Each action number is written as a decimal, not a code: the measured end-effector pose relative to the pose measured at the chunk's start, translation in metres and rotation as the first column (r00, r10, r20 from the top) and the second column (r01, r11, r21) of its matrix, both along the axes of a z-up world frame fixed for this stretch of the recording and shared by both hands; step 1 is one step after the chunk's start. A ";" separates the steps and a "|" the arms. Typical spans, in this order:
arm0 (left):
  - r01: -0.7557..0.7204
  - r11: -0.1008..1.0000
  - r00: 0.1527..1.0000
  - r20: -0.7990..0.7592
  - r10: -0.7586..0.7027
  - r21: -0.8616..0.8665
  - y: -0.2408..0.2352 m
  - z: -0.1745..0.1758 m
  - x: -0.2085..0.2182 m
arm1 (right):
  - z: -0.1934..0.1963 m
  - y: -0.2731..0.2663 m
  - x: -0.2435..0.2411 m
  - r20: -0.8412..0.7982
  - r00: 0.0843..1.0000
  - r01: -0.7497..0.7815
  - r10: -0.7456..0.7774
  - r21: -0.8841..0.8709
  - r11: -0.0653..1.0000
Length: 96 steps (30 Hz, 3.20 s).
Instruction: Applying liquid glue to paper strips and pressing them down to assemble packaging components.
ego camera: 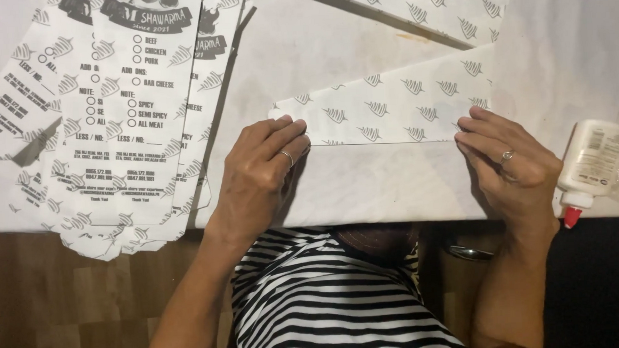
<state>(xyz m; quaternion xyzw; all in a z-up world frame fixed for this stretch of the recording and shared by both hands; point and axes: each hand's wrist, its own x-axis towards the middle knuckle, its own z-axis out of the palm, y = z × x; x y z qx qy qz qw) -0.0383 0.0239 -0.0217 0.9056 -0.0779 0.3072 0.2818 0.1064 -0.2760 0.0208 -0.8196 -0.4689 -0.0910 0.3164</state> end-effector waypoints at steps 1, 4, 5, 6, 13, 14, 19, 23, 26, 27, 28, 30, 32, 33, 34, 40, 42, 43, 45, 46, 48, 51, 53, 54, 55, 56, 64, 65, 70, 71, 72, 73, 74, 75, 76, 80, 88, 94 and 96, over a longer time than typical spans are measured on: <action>-0.007 1.000 1.000 0.006 0.007 0.005 0.000 -0.001 0.001 | -0.001 0.000 0.000 -0.007 1.000 0.010 -0.010 0.004 1.000; -0.019 0.999 1.000 0.017 0.018 0.043 -0.001 0.001 0.003 | -0.004 -0.002 0.003 -0.006 1.000 0.007 -0.007 0.018 1.000; -0.015 0.999 1.000 0.018 0.015 0.043 -0.001 0.001 0.003 | -0.004 -0.002 0.003 -0.006 1.000 0.011 -0.011 0.018 1.000; -0.018 0.999 1.000 0.014 0.018 0.045 -0.001 0.001 0.003 | -0.004 -0.001 0.003 -0.003 1.000 0.018 -0.018 0.020 1.000; -0.010 0.996 1.000 -0.026 0.013 0.093 -0.001 0.005 0.002 | -0.005 0.003 0.004 0.106 0.994 0.039 -0.035 -0.033 0.999; -0.002 0.996 1.000 -0.024 0.005 0.093 -0.003 0.013 0.003 | -0.008 0.010 0.004 0.108 0.993 0.047 -0.043 -0.033 0.998; 0.021 0.945 0.984 -0.172 0.038 0.327 -0.007 0.027 0.003 | -0.003 0.051 0.004 0.068 0.983 -0.165 0.168 -0.044 0.985; 0.059 0.940 0.982 -0.191 0.007 0.336 -0.004 0.011 -0.002 | 0.005 0.056 0.019 -0.059 0.985 -0.174 0.164 -0.258 0.950; 0.034 0.949 0.987 -0.159 0.018 0.315 -0.007 0.014 0.000 | 0.011 0.045 0.038 -0.011 1.000 -0.007 0.002 -0.481 0.877; 0.000 0.966 0.987 -0.153 0.041 0.257 -0.010 0.016 0.001 | 0.013 0.039 0.044 -0.079 0.995 0.006 -0.055 -0.518 0.855; -0.034 0.980 0.987 -0.148 0.064 0.198 -0.013 0.019 0.002 | 0.015 0.034 0.051 -0.142 0.983 0.016 -0.114 -0.555 0.832; -0.096 0.979 0.981 -0.149 0.123 0.179 -0.024 0.010 0.015 | 0.012 0.034 0.053 -0.161 0.982 -0.007 -0.103 -0.568 0.823; -0.154 0.975 0.969 -0.171 0.180 0.159 -0.041 0.007 0.031 | 0.008 0.032 0.048 -0.197 0.976 -0.040 -0.095 -0.585 0.810; -0.118 0.992 0.990 -0.074 0.121 0.051 -0.050 0.009 0.045 | 0.007 0.033 0.048 -0.195 0.972 -0.024 -0.128 -0.627 0.778; -0.069 0.996 0.997 0.031 0.071 -0.051 -0.059 0.010 0.059 | 0.007 0.035 0.048 -0.191 0.968 -0.009 -0.161 -0.668 0.744; -0.057 0.932 0.765 -0.585 0.271 0.357 -0.088 0.003 0.068 | 0.004 0.035 0.048 -0.175 0.964 0.021 -0.201 -0.702 0.712; -0.091 0.940 0.776 -0.568 0.275 0.330 -0.071 -0.002 0.046 | 0.002 0.034 0.050 -0.171 0.964 0.022 -0.202 -0.710 0.704; -0.123 0.945 0.789 -0.547 0.278 0.303 -0.063 -0.004 0.035 | 0.001 0.033 0.050 -0.162 0.965 0.029 -0.206 -0.715 0.698; -0.141 0.938 0.737 -0.599 0.313 0.316 -0.047 0.002 0.018 | 0.002 0.033 0.050 -0.167 0.966 0.020 -0.197 -0.710 0.704; -0.161 0.930 0.678 -0.647 0.348 0.331 -0.040 0.005 0.009 | 0.003 0.033 0.050 -0.173 0.968 0.009 -0.184 -0.705 0.709; -0.253 0.881 0.644 -0.610 0.462 0.400 -0.039 0.003 0.003 | 0.003 0.028 0.055 -0.184 0.969 -0.012 -0.165 -0.700 0.714; -0.323 0.824 0.574 -0.596 0.562 0.466 -0.050 0.010 0.007 | 0.012 0.025 0.054 -0.155 0.977 0.031 -0.145 -0.571 0.820; -0.297 0.832 0.557 -0.623 0.550 0.469 -0.056 0.019 0.018 | 0.009 0.028 0.060 -0.113 0.980 0.101 -0.163 -0.426 0.899; -0.117 0.885 0.679 -0.614 0.402 0.451 -0.057 0.024 0.024 | 0.002 0.031 0.068 0.081 0.988 0.146 -0.128 -0.285 0.947; 0.074 0.898 0.763 -0.605 0.230 0.434 -0.060 0.029 0.029 | -0.006 0.032 0.075 0.269 0.957 0.151 -0.109 -0.140 0.979; 0.081 0.898 0.763 -0.607 0.223 0.432 -0.065 0.021 0.026 | -0.007 0.042 0.079 0.267 0.957 0.157 -0.115 -0.143 0.977; 0.110 0.825 0.915 -0.380 0.133 0.554 -0.086 0.025 -0.022 | -0.018 0.094 0.112 0.422 0.903 0.054 0.081 -0.298 0.953; 0.107 0.825 0.915 -0.379 0.136 0.555 -0.087 0.024 -0.027 | -0.021 0.090 0.114 0.422 0.903 0.052 0.083 -0.297 0.953; 0.120 0.989 0.942 -0.304 -0.143 -0.092 -0.059 0.029 -0.041 | -0.020 0.058 0.109 0.472 0.881 0.092 0.040 -0.252 0.963; 0.122 0.988 0.941 -0.304 -0.146 -0.095 -0.040 0.037 -0.043 | -0.016 0.053 0.095 0.472 0.881 0.093 0.040 -0.255 0.962; -0.064 0.970 0.929 -0.369 -0.027 -0.234 -0.021 0.044 -0.045 | -0.012 0.048 0.081 0.452 0.892 0.106 0.020 -0.251 0.962; -0.251 0.902 0.892 -0.446 0.075 -0.350 -0.001 0.051 -0.045 | -0.007 0.044 0.069 0.437 0.900 0.119 -0.001 -0.243 0.963; -0.248 0.902 0.894 -0.442 0.073 -0.352 0.014 0.055 -0.047 | -0.002 0.044 0.053 0.441 0.898 0.122 -0.002 -0.244 0.962; -0.420 0.853 0.871 -0.400 0.283 -0.311 0.029 0.058 -0.049 | 0.003 0.044 0.035 0.308 0.951 0.081 0.009 -0.280 0.957; -0.579 0.767 0.805 -0.347 0.481 -0.278 0.043 0.062 -0.052 | 0.007 0.043 0.018 0.169 0.985 0.034 0.019 -0.310 0.950; -0.670 0.739 0.723 -0.157 0.672 0.079 0.083 0.037 -0.059 | 0.006 0.013 0.008 -0.037 0.997 -0.075 0.066 -0.365 0.928; -0.752 0.545 0.627 0.148 0.765 0.370 0.071 0.025 -0.029 | -0.028 -0.167 0.040 -0.203 0.555 0.732 -0.807 -0.342 0.589; 0.134 0.990 0.961 -0.238 -0.139 -0.038 -0.008 0.050 0.027 | -0.017 -0.155 0.046 -0.563 0.445 0.729 -0.697 -0.224 0.647; 0.154 0.986 0.965 -0.226 -0.135 0.067 -0.011 0.026 0.039 | -0.032 -0.169 0.048 -0.624 0.430 0.806 -0.653 -0.062 0.589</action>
